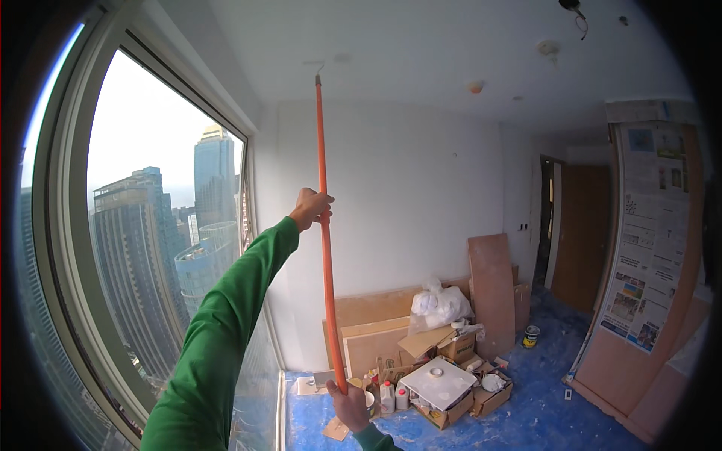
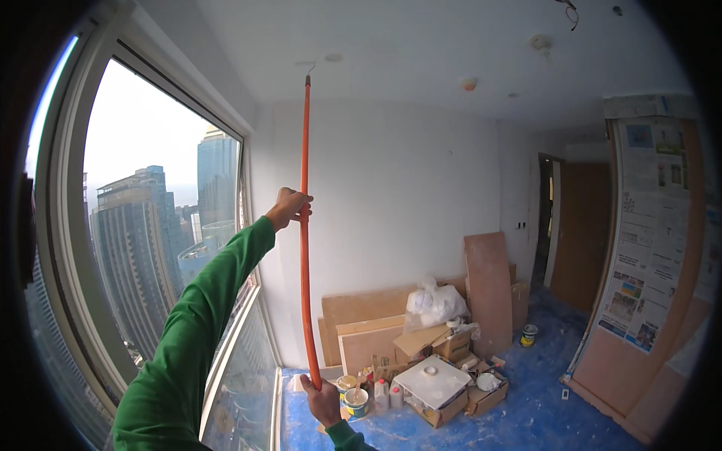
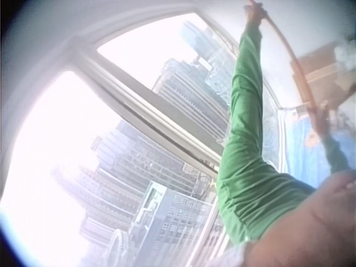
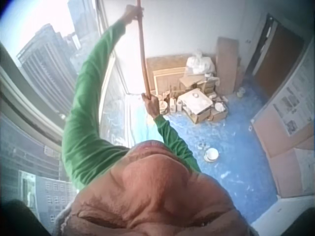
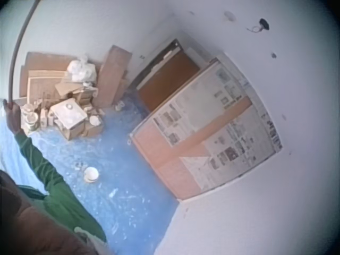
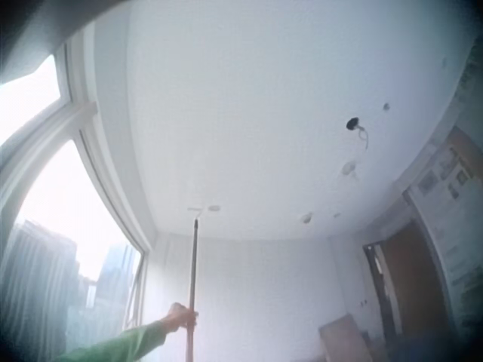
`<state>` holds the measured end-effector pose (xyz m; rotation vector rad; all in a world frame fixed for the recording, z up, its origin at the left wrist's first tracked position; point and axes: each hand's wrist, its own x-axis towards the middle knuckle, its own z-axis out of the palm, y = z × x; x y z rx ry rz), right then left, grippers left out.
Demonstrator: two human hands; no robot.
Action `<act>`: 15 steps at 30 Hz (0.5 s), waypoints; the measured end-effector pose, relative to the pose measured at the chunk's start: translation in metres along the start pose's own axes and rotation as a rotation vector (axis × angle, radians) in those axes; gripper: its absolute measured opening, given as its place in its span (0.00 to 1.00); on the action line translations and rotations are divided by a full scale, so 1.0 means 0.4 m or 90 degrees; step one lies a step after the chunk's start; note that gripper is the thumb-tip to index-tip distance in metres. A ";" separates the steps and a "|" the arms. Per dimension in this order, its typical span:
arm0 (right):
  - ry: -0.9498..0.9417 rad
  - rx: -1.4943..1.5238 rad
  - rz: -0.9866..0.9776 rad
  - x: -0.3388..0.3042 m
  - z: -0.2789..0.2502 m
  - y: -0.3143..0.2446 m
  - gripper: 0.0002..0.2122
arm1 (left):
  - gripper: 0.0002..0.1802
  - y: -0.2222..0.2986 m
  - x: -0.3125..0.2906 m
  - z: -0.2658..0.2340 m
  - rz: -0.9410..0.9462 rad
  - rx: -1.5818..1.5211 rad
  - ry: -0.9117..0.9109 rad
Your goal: The person uses a paint roller on an extension pole to apply white paint to the ceiling. They dip the roller into a paint bucket on the floor and move around the room to cover different sections of the ceiling.
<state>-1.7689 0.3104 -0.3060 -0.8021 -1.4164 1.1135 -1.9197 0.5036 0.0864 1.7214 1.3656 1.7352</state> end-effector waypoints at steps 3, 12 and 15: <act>-0.014 0.006 0.004 0.059 0.015 -0.028 0.21 | 0.14 0.008 0.060 -0.012 -0.028 0.018 0.012; -0.014 0.052 0.044 -0.018 0.028 -0.042 0.23 | 0.16 0.051 0.022 -0.023 -0.034 -0.039 0.064; -0.017 0.055 0.050 -0.114 0.060 0.010 0.22 | 0.15 0.068 -0.040 -0.044 -0.026 -0.050 0.100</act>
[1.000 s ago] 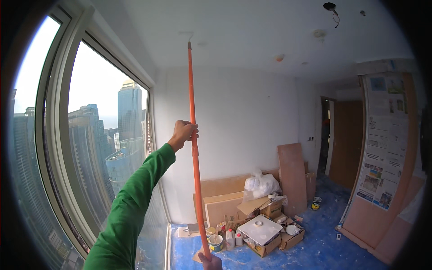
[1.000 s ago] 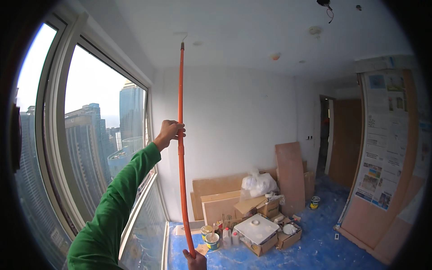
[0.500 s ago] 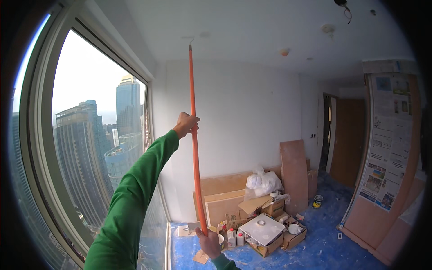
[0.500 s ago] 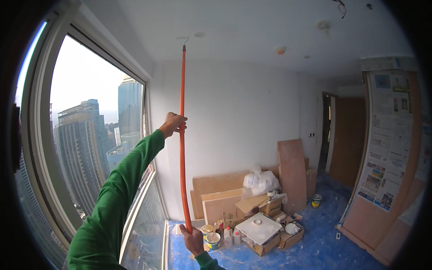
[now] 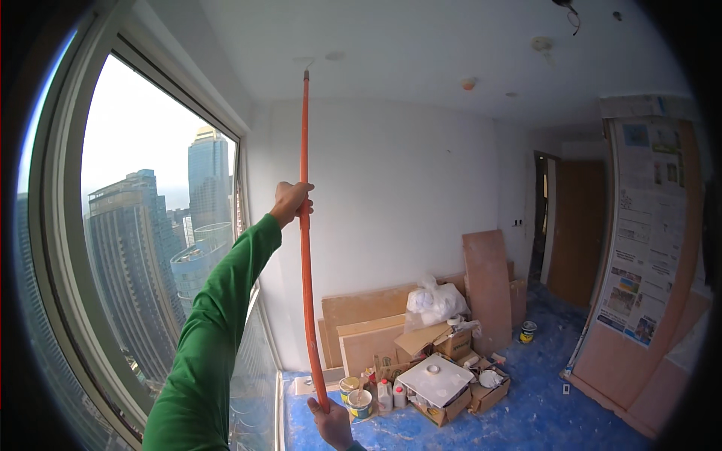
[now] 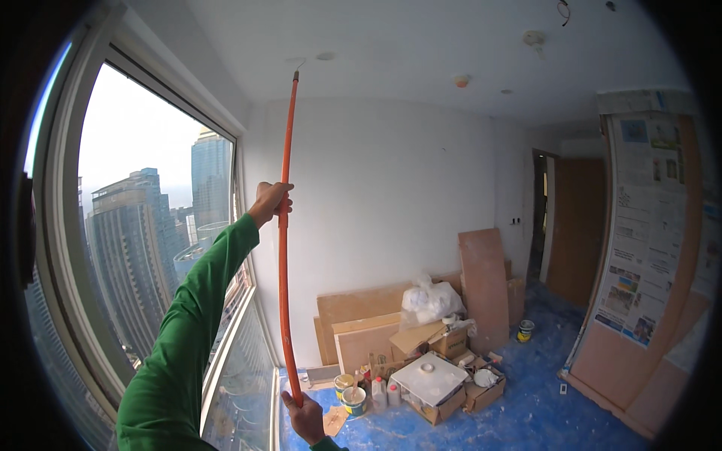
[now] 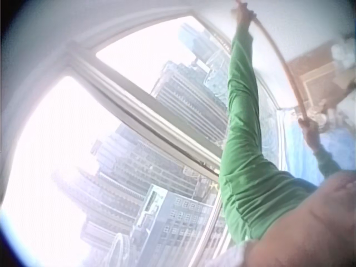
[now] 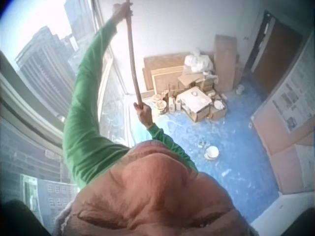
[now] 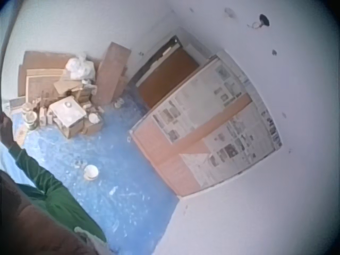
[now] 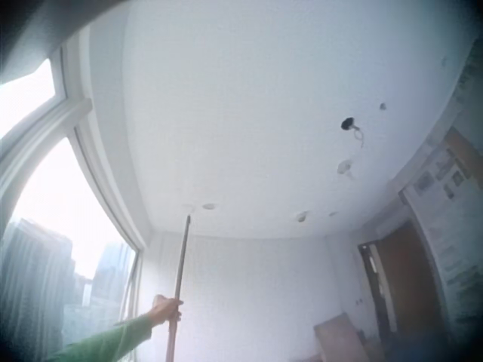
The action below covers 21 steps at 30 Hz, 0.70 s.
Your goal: The person uses a paint roller on an extension pole to apply white paint to the ceiling. They dip the roller into a paint bucket on the floor and move around the room to cover different sections of the ceiling.
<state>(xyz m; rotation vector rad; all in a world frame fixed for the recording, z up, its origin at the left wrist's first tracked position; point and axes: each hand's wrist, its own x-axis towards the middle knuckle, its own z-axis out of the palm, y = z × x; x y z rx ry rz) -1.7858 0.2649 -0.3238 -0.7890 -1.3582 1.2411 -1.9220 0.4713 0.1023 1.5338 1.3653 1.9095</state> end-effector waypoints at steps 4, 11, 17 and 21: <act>-0.002 -0.034 -0.041 -0.126 0.028 0.048 0.21 | 0.14 0.021 -0.079 -0.040 0.000 -0.033 0.022; -0.025 -0.026 0.020 -0.255 0.018 0.220 0.19 | 0.13 0.045 -0.299 -0.083 0.038 -0.088 -0.013; -0.039 -0.060 0.096 -0.339 -0.007 0.347 0.21 | 0.16 0.074 -0.473 -0.103 0.097 -0.061 -0.029; -0.049 -0.051 0.168 -0.411 -0.012 0.358 0.21 | 0.17 0.100 -0.574 -0.132 0.118 -0.044 -0.031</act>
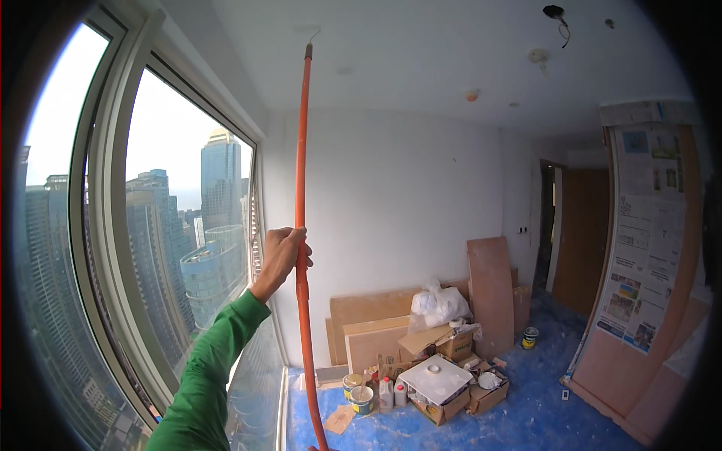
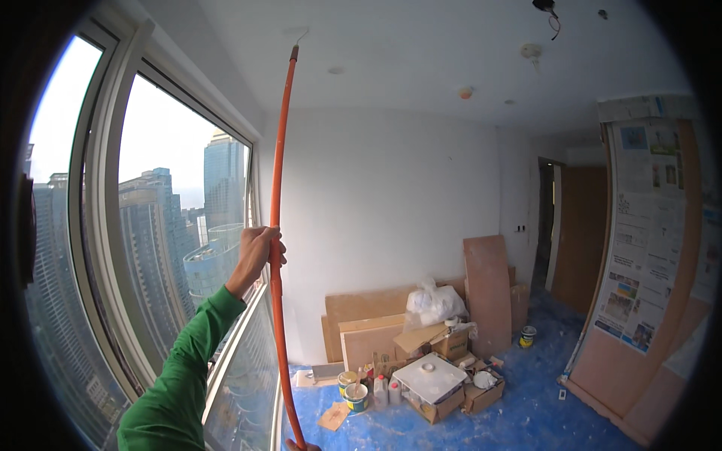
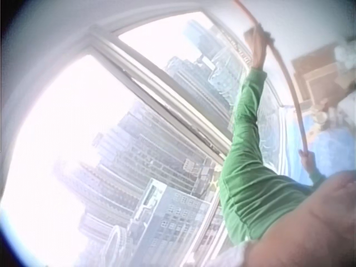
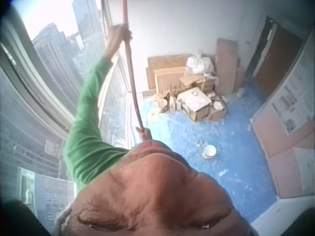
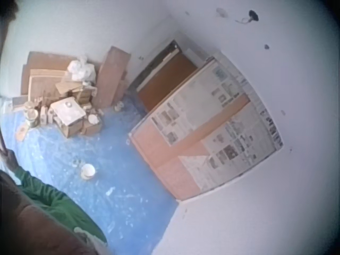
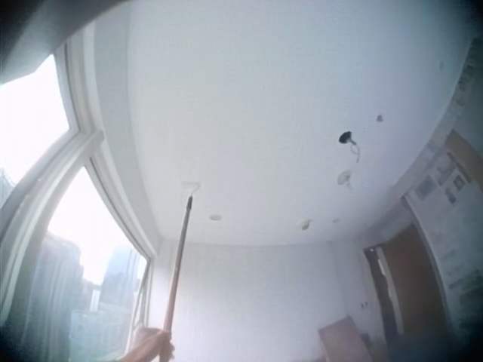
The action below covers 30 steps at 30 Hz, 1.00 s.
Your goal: The person uses a paint roller on an extension pole to apply white paint to the ceiling. They dip the roller into a paint bucket on the floor and move around the room to cover different sections of the ceiling.
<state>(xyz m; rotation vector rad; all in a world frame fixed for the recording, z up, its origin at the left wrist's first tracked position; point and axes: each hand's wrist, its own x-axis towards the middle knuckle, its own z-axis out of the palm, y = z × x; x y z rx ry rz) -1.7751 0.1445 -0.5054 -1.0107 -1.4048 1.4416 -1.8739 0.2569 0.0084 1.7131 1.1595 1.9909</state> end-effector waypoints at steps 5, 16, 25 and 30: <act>-0.069 0.114 -0.004 0.011 -0.017 0.198 0.21 | 0.21 0.059 -0.109 0.010 0.021 0.026 -0.029; -0.087 0.082 0.083 -0.022 -0.026 0.226 0.19 | 0.23 0.021 -0.239 -0.016 0.072 0.030 -0.041; -0.056 0.065 0.107 -0.039 -0.028 0.140 0.19 | 0.22 0.006 -0.176 -0.024 0.068 0.066 -0.046; -0.052 0.076 0.123 -0.024 0.002 0.102 0.19 | 0.23 -0.043 -0.089 -0.029 0.070 0.089 -0.019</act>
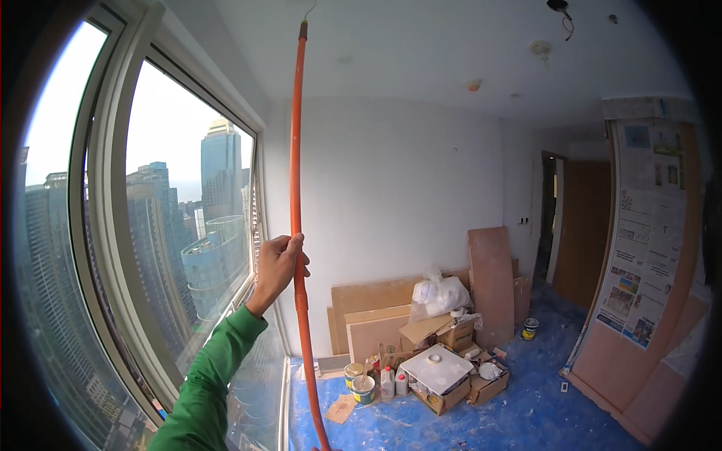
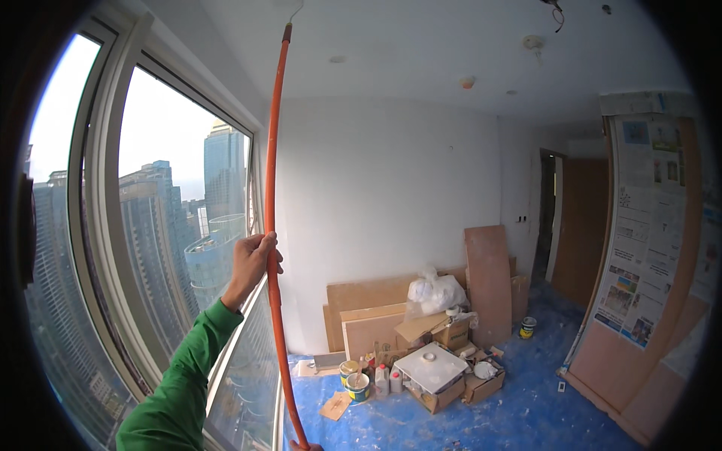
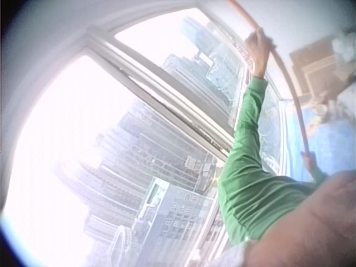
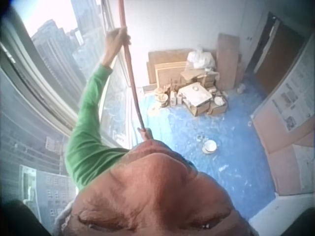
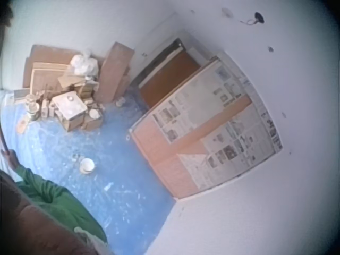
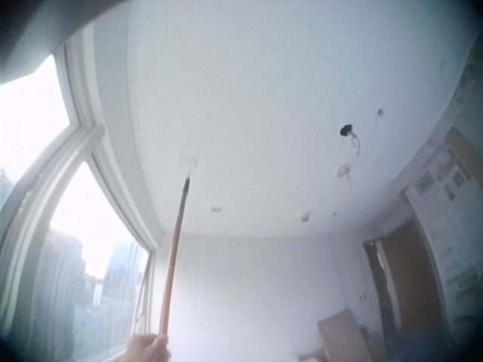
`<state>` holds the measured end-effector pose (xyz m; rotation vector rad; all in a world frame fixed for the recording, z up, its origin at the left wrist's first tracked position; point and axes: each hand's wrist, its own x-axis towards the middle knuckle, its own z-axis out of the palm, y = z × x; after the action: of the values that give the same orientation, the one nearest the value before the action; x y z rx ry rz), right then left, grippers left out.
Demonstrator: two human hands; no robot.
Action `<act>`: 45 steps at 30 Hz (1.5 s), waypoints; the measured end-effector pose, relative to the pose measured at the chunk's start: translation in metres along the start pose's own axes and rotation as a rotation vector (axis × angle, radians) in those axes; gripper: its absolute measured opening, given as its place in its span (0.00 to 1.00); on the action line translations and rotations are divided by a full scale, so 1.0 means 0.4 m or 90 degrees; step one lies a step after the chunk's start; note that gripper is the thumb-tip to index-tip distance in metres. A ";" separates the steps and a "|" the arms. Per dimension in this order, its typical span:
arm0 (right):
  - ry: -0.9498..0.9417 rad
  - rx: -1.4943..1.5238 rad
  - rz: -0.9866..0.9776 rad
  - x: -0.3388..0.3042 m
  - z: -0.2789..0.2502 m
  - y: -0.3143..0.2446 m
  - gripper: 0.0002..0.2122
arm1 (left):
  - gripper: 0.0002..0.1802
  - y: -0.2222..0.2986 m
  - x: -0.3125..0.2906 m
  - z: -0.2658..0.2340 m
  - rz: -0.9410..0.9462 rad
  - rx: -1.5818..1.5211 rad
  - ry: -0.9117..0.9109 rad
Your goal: The person uses a paint roller on an extension pole to apply white paint to the ceiling. They dip the roller into a paint bucket on the floor and move around the room to cover different sections of the ceiling.
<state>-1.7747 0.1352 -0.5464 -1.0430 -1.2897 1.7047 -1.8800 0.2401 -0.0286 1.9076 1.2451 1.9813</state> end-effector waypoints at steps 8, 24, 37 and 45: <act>-0.024 0.034 -0.121 0.053 0.093 -0.192 0.19 | 0.25 -0.103 0.208 -0.018 -0.026 0.023 0.050; -0.085 0.037 -0.137 0.401 0.160 -0.419 0.24 | 0.22 -0.351 0.610 -0.042 -0.078 0.035 0.028; -0.104 0.044 -0.107 0.459 0.165 -0.648 0.28 | 0.15 -0.417 0.778 -0.052 -0.140 0.024 0.059; -0.044 0.045 -0.196 0.298 0.174 -0.459 0.22 | 0.18 -0.288 0.543 -0.084 -0.093 0.017 0.021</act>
<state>-1.8693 0.2571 -0.3765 -0.7083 -1.3454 1.5496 -2.0030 0.4299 0.0736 1.7477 1.3838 1.9381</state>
